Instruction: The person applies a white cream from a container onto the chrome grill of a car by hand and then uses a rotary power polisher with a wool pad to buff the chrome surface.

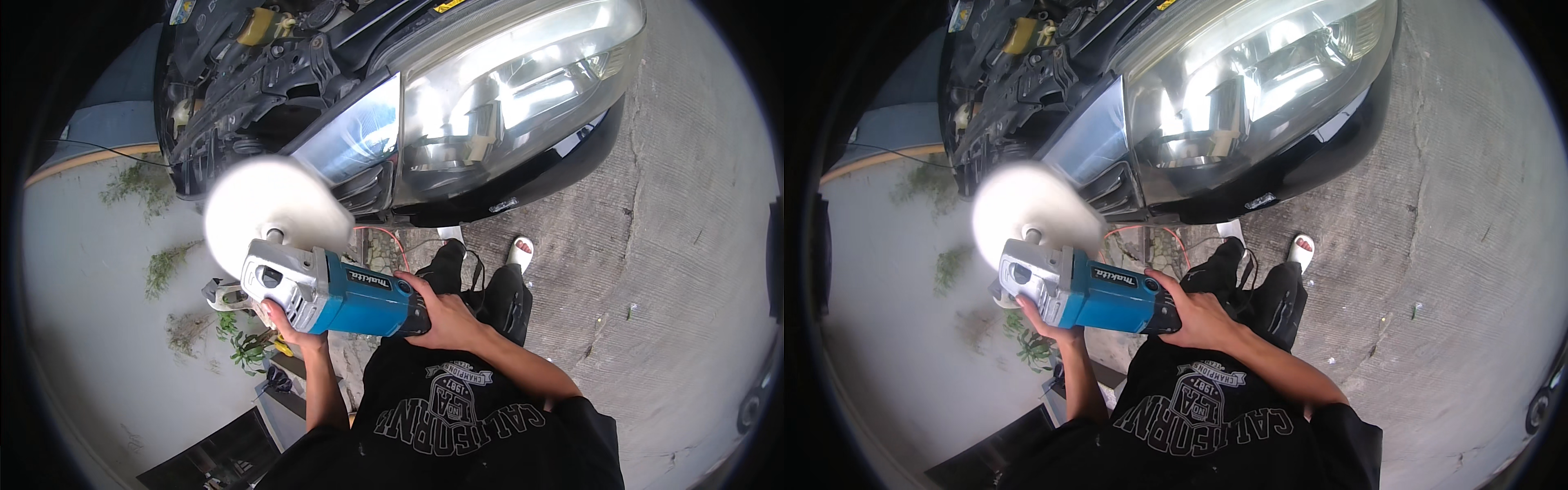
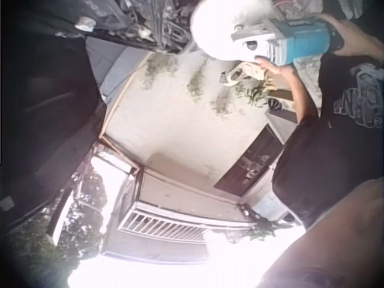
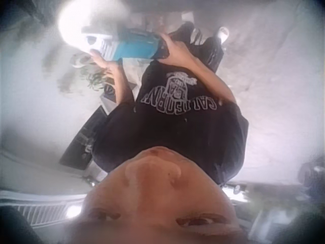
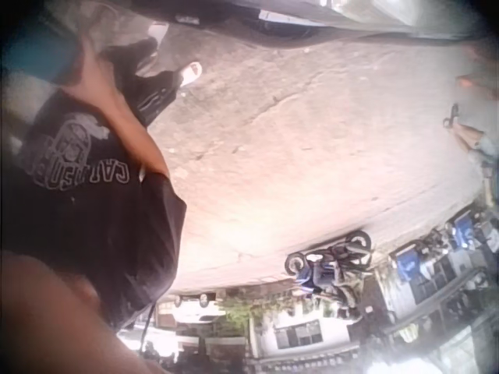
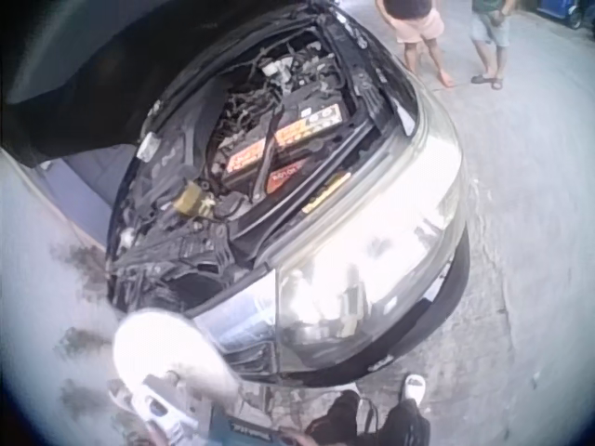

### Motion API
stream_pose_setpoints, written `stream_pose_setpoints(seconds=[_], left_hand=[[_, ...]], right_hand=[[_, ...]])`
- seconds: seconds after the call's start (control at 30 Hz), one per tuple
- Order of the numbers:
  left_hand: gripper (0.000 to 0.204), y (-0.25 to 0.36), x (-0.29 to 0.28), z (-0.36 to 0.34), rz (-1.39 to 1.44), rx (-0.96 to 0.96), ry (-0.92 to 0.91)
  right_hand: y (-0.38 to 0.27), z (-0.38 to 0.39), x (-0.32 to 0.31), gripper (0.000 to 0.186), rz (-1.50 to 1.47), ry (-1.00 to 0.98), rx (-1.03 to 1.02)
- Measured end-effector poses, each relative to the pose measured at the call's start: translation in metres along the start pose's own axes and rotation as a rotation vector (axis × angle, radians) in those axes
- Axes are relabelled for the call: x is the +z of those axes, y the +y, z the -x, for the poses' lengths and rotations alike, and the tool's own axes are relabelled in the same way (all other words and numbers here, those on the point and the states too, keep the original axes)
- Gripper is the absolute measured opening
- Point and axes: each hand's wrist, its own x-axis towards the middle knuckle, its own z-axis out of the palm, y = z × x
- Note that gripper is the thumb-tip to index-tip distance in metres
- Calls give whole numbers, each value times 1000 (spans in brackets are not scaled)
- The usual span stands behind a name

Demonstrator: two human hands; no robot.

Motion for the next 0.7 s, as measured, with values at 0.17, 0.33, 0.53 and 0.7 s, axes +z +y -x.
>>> stream_pose_setpoints(seconds=[0.17, 0.33, 0.53, 0.7], left_hand=[[68, -7, -2, 16, 210, -173, 61], [70, 15, 27, 34, 240, -291, -40], [72, 63, 98, 43, 205, -475, -118], [66, 62, 60, 29, 329, -456, -169]], right_hand=[[-50, 20, -26, 104, 176, -168, 167], [-142, 62, -61, 113, 243, -178, 395], [-203, 87, -81, 126, 168, -121, 632], [-207, 62, -77, 120, 240, -225, 508]])
